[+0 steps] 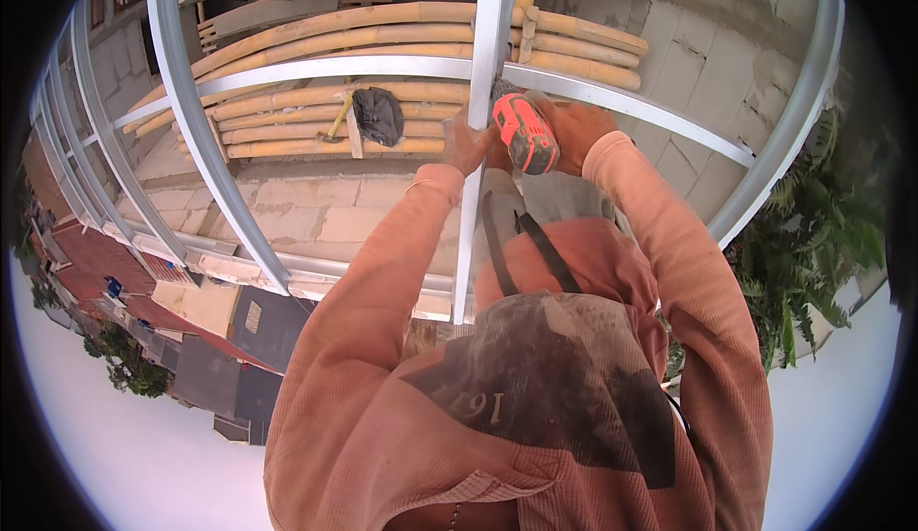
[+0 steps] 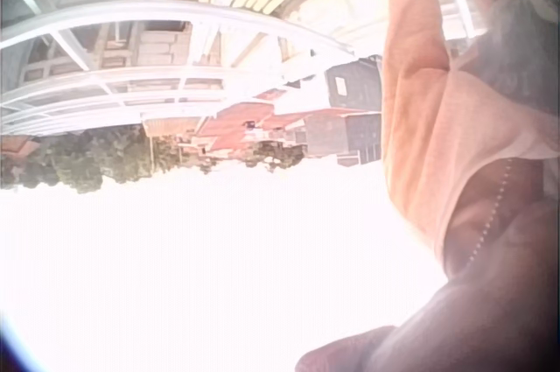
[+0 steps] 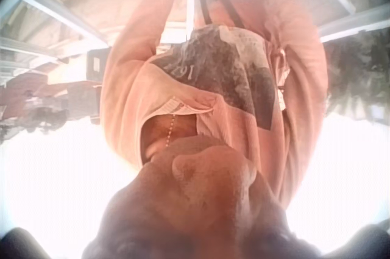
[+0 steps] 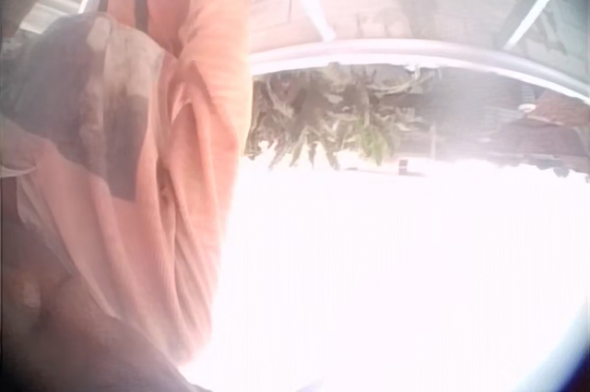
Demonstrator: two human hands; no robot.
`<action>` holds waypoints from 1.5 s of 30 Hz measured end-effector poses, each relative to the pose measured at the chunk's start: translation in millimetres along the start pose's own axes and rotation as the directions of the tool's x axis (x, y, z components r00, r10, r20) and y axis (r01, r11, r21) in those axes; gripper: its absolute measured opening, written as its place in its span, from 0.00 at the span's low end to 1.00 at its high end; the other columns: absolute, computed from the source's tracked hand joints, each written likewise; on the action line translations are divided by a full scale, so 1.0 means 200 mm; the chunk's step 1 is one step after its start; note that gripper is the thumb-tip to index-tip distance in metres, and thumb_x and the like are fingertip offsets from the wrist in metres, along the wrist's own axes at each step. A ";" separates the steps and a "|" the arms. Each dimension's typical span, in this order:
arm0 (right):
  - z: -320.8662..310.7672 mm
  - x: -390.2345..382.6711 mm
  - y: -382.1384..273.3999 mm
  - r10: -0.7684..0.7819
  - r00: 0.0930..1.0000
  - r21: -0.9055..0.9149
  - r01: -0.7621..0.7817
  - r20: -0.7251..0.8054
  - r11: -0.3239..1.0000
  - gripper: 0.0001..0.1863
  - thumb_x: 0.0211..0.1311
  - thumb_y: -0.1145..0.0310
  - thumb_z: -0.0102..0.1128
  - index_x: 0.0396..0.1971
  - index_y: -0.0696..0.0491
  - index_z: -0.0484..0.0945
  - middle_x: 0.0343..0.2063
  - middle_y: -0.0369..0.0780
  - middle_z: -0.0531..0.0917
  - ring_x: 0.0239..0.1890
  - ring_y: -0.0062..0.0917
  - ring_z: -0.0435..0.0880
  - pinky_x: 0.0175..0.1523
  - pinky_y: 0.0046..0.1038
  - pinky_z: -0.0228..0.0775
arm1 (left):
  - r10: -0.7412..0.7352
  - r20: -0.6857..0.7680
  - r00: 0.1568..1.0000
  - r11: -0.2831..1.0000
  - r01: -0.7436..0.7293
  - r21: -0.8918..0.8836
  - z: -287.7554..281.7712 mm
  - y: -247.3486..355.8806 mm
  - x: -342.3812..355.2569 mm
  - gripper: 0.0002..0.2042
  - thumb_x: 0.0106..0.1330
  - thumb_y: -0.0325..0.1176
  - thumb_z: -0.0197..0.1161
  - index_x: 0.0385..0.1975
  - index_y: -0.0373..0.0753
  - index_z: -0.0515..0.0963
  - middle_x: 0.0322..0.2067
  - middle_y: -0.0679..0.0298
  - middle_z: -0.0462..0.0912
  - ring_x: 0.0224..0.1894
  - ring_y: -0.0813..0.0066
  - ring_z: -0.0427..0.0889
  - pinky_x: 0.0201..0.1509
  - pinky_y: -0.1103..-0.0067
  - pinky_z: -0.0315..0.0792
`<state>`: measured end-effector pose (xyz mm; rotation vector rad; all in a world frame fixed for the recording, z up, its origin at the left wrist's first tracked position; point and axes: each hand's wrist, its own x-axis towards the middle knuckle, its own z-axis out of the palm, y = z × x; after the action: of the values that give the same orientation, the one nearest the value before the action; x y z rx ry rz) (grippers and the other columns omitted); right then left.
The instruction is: The person installs a metal beam onto a roof frame using a power drill. They position the beam against a concrete wall and secure it with screws.
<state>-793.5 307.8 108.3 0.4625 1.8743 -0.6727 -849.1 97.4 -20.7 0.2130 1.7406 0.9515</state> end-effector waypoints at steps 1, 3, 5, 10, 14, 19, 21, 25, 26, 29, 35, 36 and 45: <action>-0.01 0.01 0.02 0.000 1.000 0.001 0.000 -0.002 1.000 0.37 0.55 0.46 0.69 0.63 0.44 0.69 0.50 0.47 0.84 0.53 0.47 0.84 0.58 0.46 0.76 | -0.027 0.006 1.000 1.000 0.027 -0.013 0.00 0.00 0.01 0.23 0.59 0.39 0.68 0.52 0.32 0.77 0.46 0.46 0.84 0.50 0.51 0.83 0.55 0.64 0.75; -0.01 0.01 0.06 -0.031 0.999 0.095 0.034 -0.031 0.995 0.36 0.55 0.48 0.69 0.62 0.46 0.70 0.48 0.46 0.85 0.51 0.47 0.85 0.56 0.45 0.78 | 0.016 -0.011 1.000 1.000 -0.015 0.010 0.00 0.00 -0.03 0.24 0.59 0.40 0.68 0.52 0.32 0.78 0.46 0.45 0.84 0.51 0.50 0.83 0.55 0.64 0.75; -0.12 0.01 0.06 -0.093 0.996 -0.054 0.092 -0.017 0.994 0.35 0.56 0.48 0.67 0.62 0.46 0.69 0.46 0.46 0.85 0.49 0.46 0.85 0.54 0.45 0.78 | 0.060 -0.027 0.998 0.998 -0.059 0.032 0.01 -0.01 -0.01 0.24 0.59 0.41 0.68 0.52 0.33 0.78 0.47 0.45 0.84 0.51 0.50 0.83 0.55 0.64 0.75; -0.09 0.00 0.05 -0.149 0.987 -0.347 0.162 0.064 0.924 0.36 0.60 0.52 0.63 0.66 0.46 0.65 0.48 0.44 0.84 0.46 0.44 0.87 0.49 0.45 0.81 | 0.090 -0.034 0.995 0.992 -0.087 0.092 0.04 -0.09 0.02 0.28 0.57 0.44 0.70 0.55 0.35 0.76 0.48 0.44 0.83 0.53 0.46 0.82 0.58 0.62 0.74; -0.02 -0.05 0.08 -0.249 0.961 -0.461 0.168 -0.119 0.871 0.30 0.61 0.63 0.62 0.63 0.51 0.67 0.50 0.41 0.84 0.52 0.37 0.85 0.56 0.41 0.75 | 0.023 0.013 1.000 0.995 -0.024 0.094 0.03 -0.10 0.03 0.32 0.57 0.46 0.70 0.59 0.34 0.74 0.51 0.43 0.81 0.56 0.45 0.80 0.62 0.62 0.71; -0.05 -0.30 0.19 -0.352 0.931 -0.564 0.241 -0.094 0.790 0.32 0.62 0.64 0.61 0.67 0.46 0.66 0.49 0.35 0.83 0.47 0.31 0.85 0.54 0.36 0.73 | 0.046 -0.035 0.998 0.989 -0.040 0.142 0.06 -0.05 0.01 0.39 0.56 0.49 0.71 0.63 0.30 0.67 0.57 0.42 0.76 0.61 0.46 0.75 0.65 0.63 0.68; 0.06 -0.45 0.33 -0.350 0.913 -0.487 0.214 -0.208 0.847 0.31 0.62 0.63 0.61 0.67 0.45 0.67 0.49 0.36 0.83 0.47 0.32 0.85 0.54 0.36 0.73 | 0.029 -0.036 0.999 0.993 -0.025 0.113 0.06 0.00 -0.06 0.40 0.56 0.50 0.72 0.63 0.30 0.67 0.57 0.43 0.77 0.62 0.47 0.75 0.66 0.63 0.68; 0.18 -0.60 0.41 -0.097 0.913 -0.106 0.059 -0.395 0.993 0.32 0.62 0.59 0.60 0.67 0.44 0.67 0.52 0.37 0.83 0.50 0.36 0.84 0.55 0.39 0.74 | 0.089 -0.107 0.990 0.988 -0.074 0.133 0.10 -0.11 -0.08 0.43 0.58 0.51 0.71 0.67 0.29 0.62 0.62 0.41 0.71 0.65 0.46 0.71 0.68 0.63 0.65; 0.22 -0.62 0.42 -0.098 0.910 -0.112 0.057 -0.403 0.992 0.32 0.62 0.59 0.60 0.67 0.44 0.67 0.52 0.37 0.83 0.50 0.36 0.84 0.55 0.39 0.74 | 0.162 -0.176 0.971 0.964 -0.117 0.239 0.12 -0.10 -0.09 0.44 0.59 0.52 0.71 0.68 0.28 0.60 0.63 0.40 0.69 0.66 0.46 0.70 0.69 0.64 0.64; 0.40 -0.63 0.45 0.115 0.897 0.238 -0.012 -0.427 0.971 0.30 0.65 0.56 0.58 0.67 0.43 0.67 0.60 0.40 0.79 0.59 0.39 0.80 0.61 0.36 0.73 | 0.156 -0.264 0.952 0.943 -0.064 0.328 0.18 -0.04 -0.19 0.49 0.59 0.54 0.71 0.70 0.26 0.54 0.66 0.38 0.65 0.67 0.41 0.67 0.70 0.61 0.62; 0.46 -0.70 0.31 0.197 0.879 0.468 0.033 -0.435 0.883 0.29 0.67 0.51 0.56 0.66 0.41 0.70 0.62 0.42 0.79 0.61 0.39 0.79 0.64 0.35 0.70 | 0.117 -0.354 0.928 0.895 0.056 0.442 0.27 -0.04 -0.45 0.47 0.60 0.51 0.71 0.71 0.32 0.53 0.64 0.38 0.66 0.64 0.39 0.69 0.66 0.56 0.67; 0.46 -0.70 0.28 0.176 0.872 0.493 0.083 -0.456 0.866 0.29 0.67 0.50 0.56 0.66 0.41 0.70 0.62 0.42 0.78 0.61 0.40 0.79 0.64 0.35 0.70 | 0.050 -0.357 0.933 0.898 0.114 0.425 0.29 -0.08 -0.45 0.45 0.61 0.50 0.70 0.71 0.34 0.54 0.63 0.39 0.67 0.63 0.39 0.71 0.64 0.56 0.69; 0.57 -0.68 0.18 0.124 0.863 0.448 0.128 -0.490 0.885 0.30 0.65 0.49 0.55 0.66 0.42 0.70 0.63 0.43 0.77 0.62 0.43 0.77 0.64 0.39 0.70 | 0.010 -0.244 0.970 0.958 0.061 0.279 0.19 -0.34 -0.33 0.37 0.62 0.48 0.66 0.65 0.32 0.62 0.44 0.35 0.82 0.50 0.32 0.79 0.55 0.52 0.72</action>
<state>-639.6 262.1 192.2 1.0377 2.1959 -1.0976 -769.5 33.7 -23.6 0.2671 2.1033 0.7271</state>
